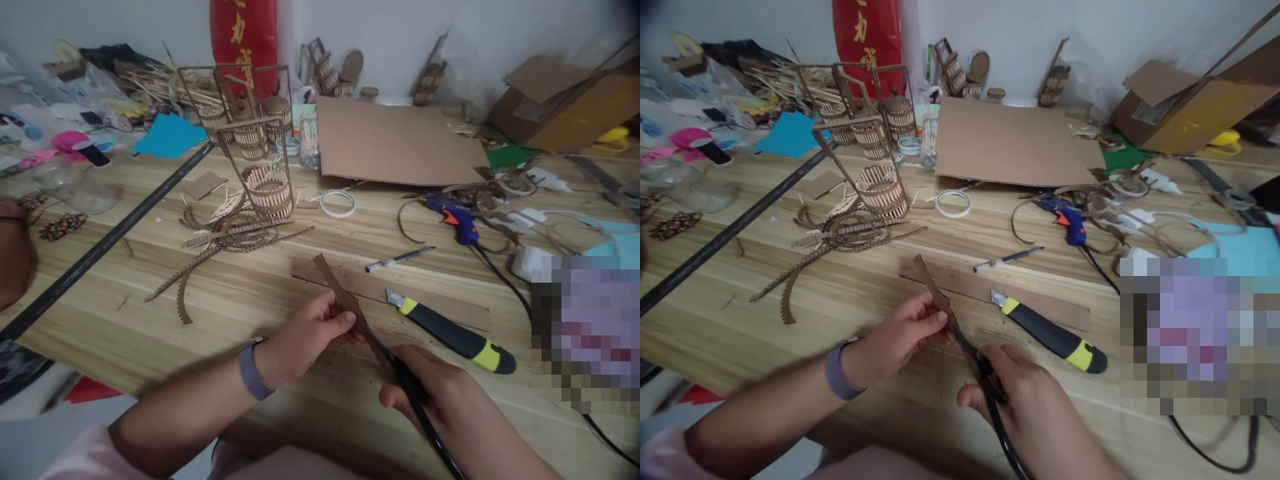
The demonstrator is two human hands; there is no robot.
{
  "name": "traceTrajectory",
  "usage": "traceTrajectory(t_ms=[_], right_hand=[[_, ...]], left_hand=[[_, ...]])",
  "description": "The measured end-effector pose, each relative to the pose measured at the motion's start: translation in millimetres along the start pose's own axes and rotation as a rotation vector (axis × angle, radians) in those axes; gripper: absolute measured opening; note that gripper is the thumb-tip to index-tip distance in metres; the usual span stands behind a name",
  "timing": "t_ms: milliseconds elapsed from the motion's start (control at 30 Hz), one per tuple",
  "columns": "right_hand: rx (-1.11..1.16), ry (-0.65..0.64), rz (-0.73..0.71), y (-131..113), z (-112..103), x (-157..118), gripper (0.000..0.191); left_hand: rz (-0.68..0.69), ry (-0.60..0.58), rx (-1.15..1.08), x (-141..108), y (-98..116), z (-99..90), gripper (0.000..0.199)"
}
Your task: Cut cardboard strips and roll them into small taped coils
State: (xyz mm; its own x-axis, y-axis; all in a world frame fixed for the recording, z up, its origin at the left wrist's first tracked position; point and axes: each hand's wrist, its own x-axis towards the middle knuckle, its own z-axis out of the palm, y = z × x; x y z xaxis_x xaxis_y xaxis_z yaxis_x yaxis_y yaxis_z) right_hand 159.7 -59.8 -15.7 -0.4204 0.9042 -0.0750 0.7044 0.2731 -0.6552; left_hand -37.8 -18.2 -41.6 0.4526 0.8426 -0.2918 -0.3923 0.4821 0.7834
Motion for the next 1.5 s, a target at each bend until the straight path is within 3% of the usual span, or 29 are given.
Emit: traceTrajectory(t_ms=[833, 1500], right_hand=[[-0.005, 0.017, 0.061, 1.4, 1.5, -1.0, 0.051], [-0.094, 0.043, -0.052, 7.1, 8.4, -4.4, 0.046]], left_hand=[[-0.022, 0.034, 0.024, -1.6, -0.7, 2.4, 0.042], [-0.043, 0.025, -0.007, -0.6, -2.4, 2.0, 0.047]])
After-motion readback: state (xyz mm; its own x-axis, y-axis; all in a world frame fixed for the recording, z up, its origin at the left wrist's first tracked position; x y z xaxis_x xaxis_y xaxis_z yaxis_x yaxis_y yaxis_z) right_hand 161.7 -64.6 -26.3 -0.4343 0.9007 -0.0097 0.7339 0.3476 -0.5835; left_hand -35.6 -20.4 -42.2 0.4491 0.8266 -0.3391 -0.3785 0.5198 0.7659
